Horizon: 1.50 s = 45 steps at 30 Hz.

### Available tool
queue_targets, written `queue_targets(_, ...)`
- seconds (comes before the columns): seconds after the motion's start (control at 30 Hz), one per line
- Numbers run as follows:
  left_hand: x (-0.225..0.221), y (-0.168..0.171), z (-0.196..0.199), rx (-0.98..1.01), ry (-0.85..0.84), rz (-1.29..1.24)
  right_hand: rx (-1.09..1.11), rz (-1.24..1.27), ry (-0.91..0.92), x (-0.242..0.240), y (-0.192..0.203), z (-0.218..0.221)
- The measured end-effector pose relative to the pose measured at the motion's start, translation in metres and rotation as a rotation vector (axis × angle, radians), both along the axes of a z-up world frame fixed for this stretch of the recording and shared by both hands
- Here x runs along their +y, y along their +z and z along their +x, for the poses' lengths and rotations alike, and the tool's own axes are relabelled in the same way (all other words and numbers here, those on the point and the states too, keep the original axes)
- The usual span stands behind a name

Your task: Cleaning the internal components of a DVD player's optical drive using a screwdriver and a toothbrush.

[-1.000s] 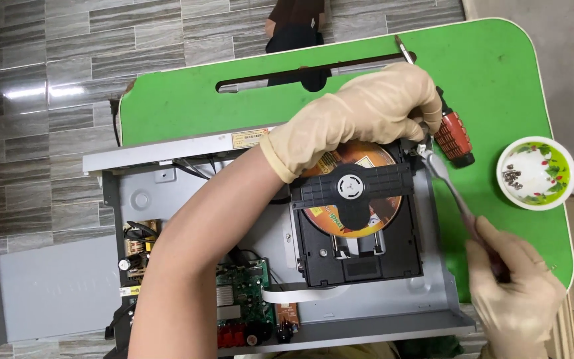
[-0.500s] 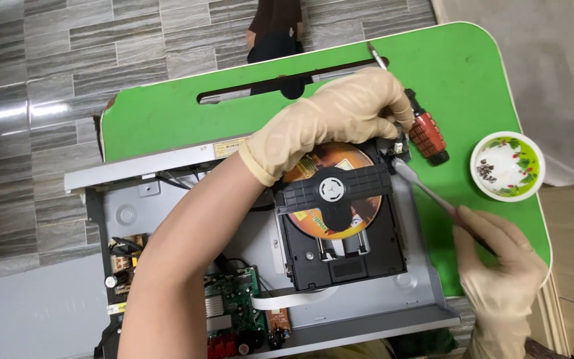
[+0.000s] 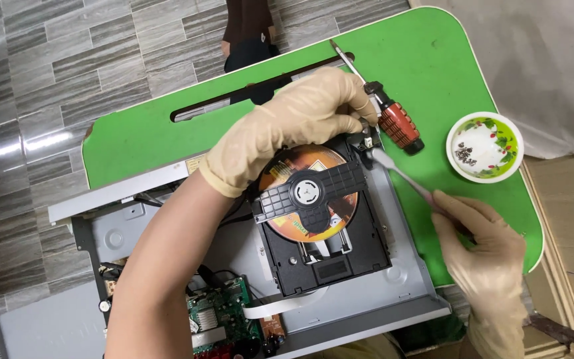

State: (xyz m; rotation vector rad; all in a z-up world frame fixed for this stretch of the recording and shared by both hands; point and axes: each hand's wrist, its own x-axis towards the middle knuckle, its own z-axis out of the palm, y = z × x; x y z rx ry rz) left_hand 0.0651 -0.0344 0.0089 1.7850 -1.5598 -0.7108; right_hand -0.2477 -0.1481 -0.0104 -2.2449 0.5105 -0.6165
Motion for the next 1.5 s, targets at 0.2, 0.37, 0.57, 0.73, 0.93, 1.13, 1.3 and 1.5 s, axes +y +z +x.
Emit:
queue_targets(0.2, 0.015, 0.01, 0.005, 0.165, 0.002, -0.018, 0.091, -0.037, -0.034, -0.011, -0.002, -0.026)
queue_targets(0.37, 0.032, 0.009, 0.017, 0.187, 0.199, -0.049, 0.154, -0.083, -0.171, -0.013, -0.008, -0.038)
queue_targets(0.57, 0.04, 0.03, -0.004, 0.176, 0.273, 0.027, 0.062, 0.057, -0.139, 0.002, 0.007, -0.012)
queue_targets(0.73, 0.024, 0.002, -0.012, -0.266, 0.095, -0.106, 0.081, 0.074, -0.034, 0.004, -0.004, -0.002)
queue_targets(0.93, 0.028, 0.004, -0.047, -0.541, 0.108, -0.23, 0.128, 0.077, -0.071, 0.006, 0.012, -0.016)
queue_targets(1.13, 0.049, -0.002, -0.106, -0.683, 0.132, -0.121, 0.242, -0.039, -0.028, -0.004, 0.014, -0.012)
queue_targets(1.3, 0.054, -0.01, -0.143, -0.888, 0.221, -0.047, 0.276, -0.274, 0.063, -0.027, 0.01, 0.01)
queue_targets(1.5, 0.045, -0.049, -0.19, -1.025, 0.303, 0.395, 0.444, -0.614, 0.171, -0.038, -0.001, 0.044)
